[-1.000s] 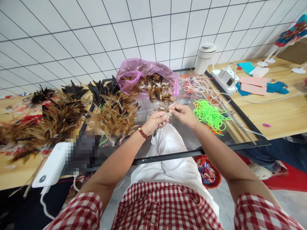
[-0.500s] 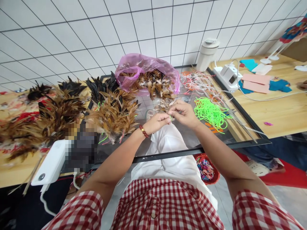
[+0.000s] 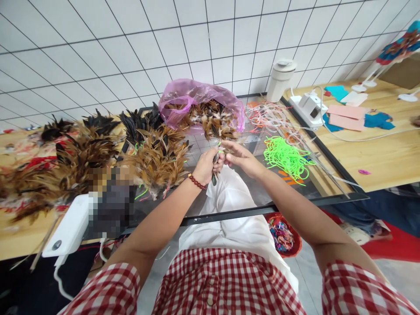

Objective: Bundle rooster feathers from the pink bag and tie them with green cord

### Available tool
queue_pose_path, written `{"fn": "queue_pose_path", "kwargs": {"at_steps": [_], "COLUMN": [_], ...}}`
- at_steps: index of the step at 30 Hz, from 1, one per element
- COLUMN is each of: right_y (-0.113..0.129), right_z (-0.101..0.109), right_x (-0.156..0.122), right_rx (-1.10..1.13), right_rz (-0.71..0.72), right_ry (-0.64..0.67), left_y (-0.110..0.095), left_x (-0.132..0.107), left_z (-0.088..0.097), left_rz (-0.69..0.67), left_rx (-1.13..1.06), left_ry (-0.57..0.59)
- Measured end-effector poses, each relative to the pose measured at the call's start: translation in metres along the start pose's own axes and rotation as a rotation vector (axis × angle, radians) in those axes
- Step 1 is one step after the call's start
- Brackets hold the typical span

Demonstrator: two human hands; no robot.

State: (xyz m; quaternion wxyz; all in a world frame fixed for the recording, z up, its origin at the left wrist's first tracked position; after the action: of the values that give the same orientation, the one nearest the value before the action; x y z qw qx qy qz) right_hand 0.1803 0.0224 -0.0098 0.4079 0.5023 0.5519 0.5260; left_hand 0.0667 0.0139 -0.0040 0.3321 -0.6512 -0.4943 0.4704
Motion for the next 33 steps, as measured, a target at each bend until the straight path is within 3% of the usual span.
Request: {"fn": "queue_pose_path", "kwargs": {"at_steps": [4, 10, 13, 19, 25, 33], "right_y": [-0.001, 0.004, 0.011, 0.018, 0.015, 0.018], "right_z": [-0.004, 0.018, 0.025, 0.025, 0.013, 0.013], "right_x": [0.001, 0.004, 0.004, 0.002, -0.001, -0.003], "right_rx": [0.003, -0.111, -0.125, -0.222, -0.096, -0.092], "right_rz": [-0.030, -0.002, 0.063, 0.125, 0.061, 0.077], "right_ry": [0.000, -0.157, -0.193, -0.191, -0.152, -0.234], "left_y": [-0.002, -0.007, -0.004, -0.003, 0.001, 0.007], "left_x": [0.002, 0.009, 0.013, 0.013, 0.009, 0.006], "left_z": [0.004, 0.015, 0.020, 0.021, 0.010, 0.005], "left_rz": [-0.040, -0.268, -0.293, -0.307, -0.329, -0.332], "left_rx": [0.012, 0.143, 0.186, 0.222, 0.271, 0.295], "left_ry": [-0.047, -0.193, -0.235, -0.219, -0.105, -0.062]}}
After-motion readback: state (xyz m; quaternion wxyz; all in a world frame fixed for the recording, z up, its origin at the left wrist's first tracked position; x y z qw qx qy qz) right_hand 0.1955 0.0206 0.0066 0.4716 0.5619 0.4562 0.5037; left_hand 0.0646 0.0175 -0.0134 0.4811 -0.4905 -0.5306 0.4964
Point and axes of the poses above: each hand's wrist, its own x-axis towards the middle knuckle, its own z-axis out of the back of the hand, y = z × x, the point moved 7 cm from there along x, towards the middle knuckle, and after that the axes turned 13 degrees about -y, right-handed, at the moved point
